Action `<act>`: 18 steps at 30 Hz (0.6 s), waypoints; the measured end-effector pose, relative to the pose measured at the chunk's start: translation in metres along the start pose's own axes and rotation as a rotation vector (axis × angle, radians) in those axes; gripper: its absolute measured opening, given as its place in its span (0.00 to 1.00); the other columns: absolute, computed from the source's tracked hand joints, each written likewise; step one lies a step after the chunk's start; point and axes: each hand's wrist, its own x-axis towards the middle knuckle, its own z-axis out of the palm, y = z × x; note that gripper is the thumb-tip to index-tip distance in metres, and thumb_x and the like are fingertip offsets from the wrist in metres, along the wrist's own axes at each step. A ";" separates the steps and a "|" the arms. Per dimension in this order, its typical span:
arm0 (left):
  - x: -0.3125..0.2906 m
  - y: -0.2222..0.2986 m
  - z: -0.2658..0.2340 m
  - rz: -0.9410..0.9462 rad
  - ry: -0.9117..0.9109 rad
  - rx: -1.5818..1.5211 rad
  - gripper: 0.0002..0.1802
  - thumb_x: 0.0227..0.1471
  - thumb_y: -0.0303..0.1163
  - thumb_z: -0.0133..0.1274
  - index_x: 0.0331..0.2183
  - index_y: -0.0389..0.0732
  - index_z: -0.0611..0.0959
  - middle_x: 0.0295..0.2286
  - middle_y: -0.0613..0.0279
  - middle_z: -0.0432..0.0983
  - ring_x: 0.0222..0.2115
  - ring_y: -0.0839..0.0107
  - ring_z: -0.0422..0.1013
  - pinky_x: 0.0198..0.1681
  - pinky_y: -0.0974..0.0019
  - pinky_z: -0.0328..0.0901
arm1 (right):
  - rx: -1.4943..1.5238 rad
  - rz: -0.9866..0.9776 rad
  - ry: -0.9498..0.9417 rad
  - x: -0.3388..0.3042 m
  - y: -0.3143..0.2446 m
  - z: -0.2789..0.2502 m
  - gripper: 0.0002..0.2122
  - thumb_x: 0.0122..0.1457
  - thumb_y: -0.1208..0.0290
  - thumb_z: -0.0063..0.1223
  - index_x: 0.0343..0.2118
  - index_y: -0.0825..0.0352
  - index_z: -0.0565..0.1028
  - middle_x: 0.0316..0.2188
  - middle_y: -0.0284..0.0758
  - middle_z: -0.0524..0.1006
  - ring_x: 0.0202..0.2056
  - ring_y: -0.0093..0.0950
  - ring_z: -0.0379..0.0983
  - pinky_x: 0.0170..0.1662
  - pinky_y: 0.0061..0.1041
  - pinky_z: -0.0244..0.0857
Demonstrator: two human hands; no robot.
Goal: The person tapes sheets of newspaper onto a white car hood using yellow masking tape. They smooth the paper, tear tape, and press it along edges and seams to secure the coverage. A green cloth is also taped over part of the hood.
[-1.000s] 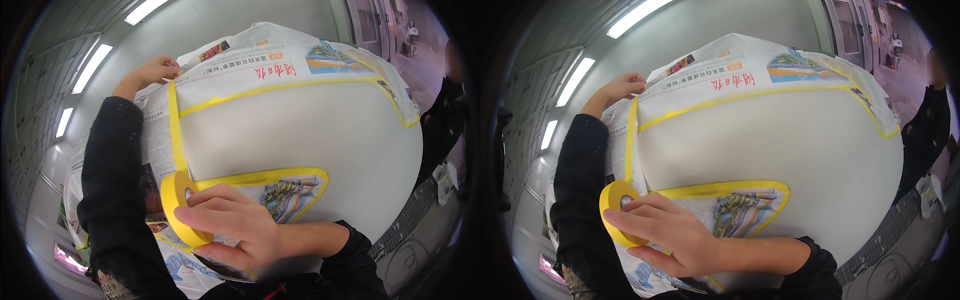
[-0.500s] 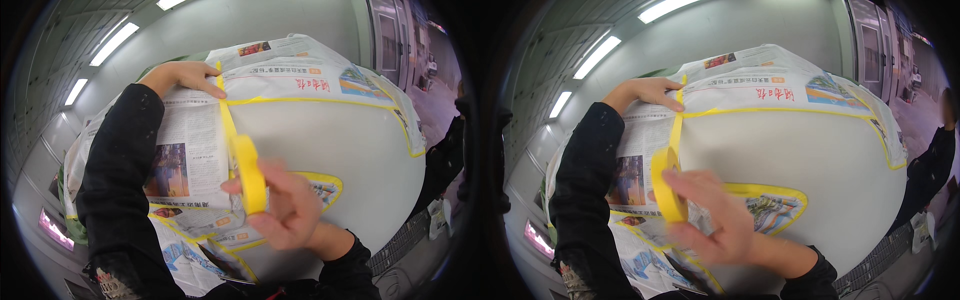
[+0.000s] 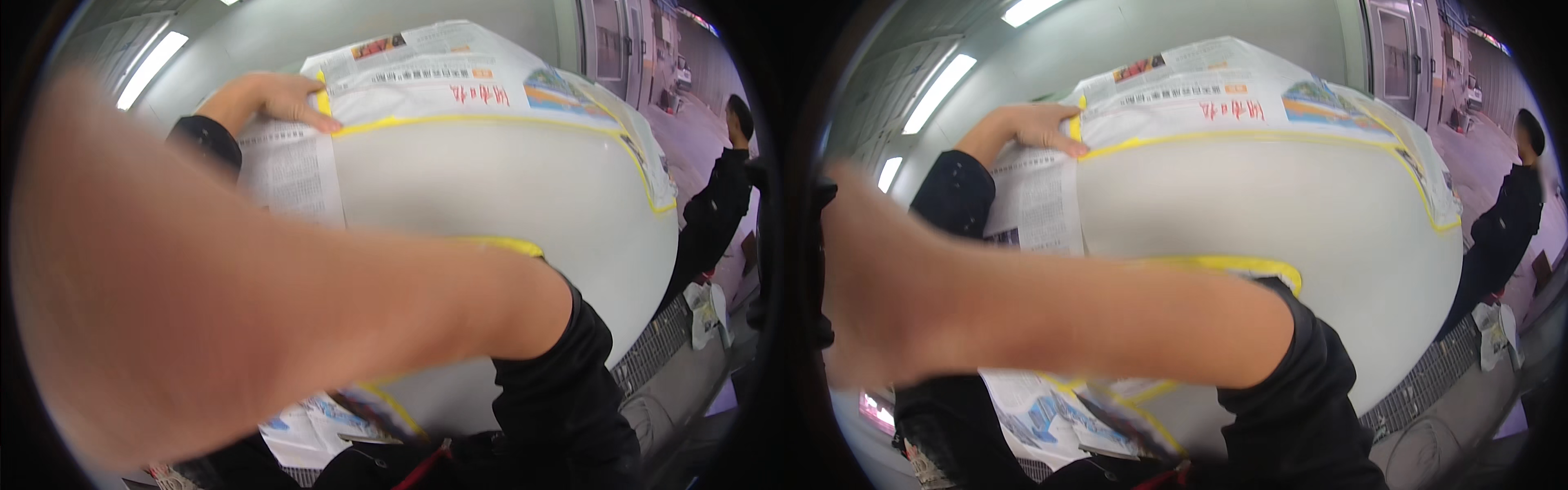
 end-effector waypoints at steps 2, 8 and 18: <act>0.000 0.001 0.000 0.026 0.081 -0.002 0.40 0.55 0.54 0.60 0.61 0.39 0.74 0.59 0.43 0.70 0.60 0.51 0.67 0.61 0.52 0.63 | -0.377 -0.057 0.124 -0.023 0.005 -0.037 0.06 0.52 0.76 0.57 0.31 0.70 0.80 0.28 0.41 0.80 0.27 0.34 0.77 0.36 0.31 0.73; -0.109 0.045 -0.020 0.247 0.870 -0.123 0.28 0.58 0.46 0.60 0.52 0.37 0.80 0.49 0.44 0.76 0.50 0.51 0.74 0.49 0.53 0.70 | 0.493 0.537 0.608 -0.086 0.008 -0.118 0.15 0.64 0.69 0.46 0.45 0.74 0.79 0.30 0.37 0.78 0.33 0.23 0.73 0.41 0.24 0.69; -0.234 0.161 0.087 -0.082 0.678 -1.432 0.11 0.65 0.29 0.52 0.47 0.35 0.80 0.32 0.66 0.81 0.35 0.78 0.76 0.42 0.74 0.68 | 0.695 0.671 0.657 -0.154 -0.056 -0.129 0.19 0.63 0.58 0.44 0.43 0.69 0.79 0.14 0.30 0.64 0.29 0.26 0.67 0.38 0.27 0.63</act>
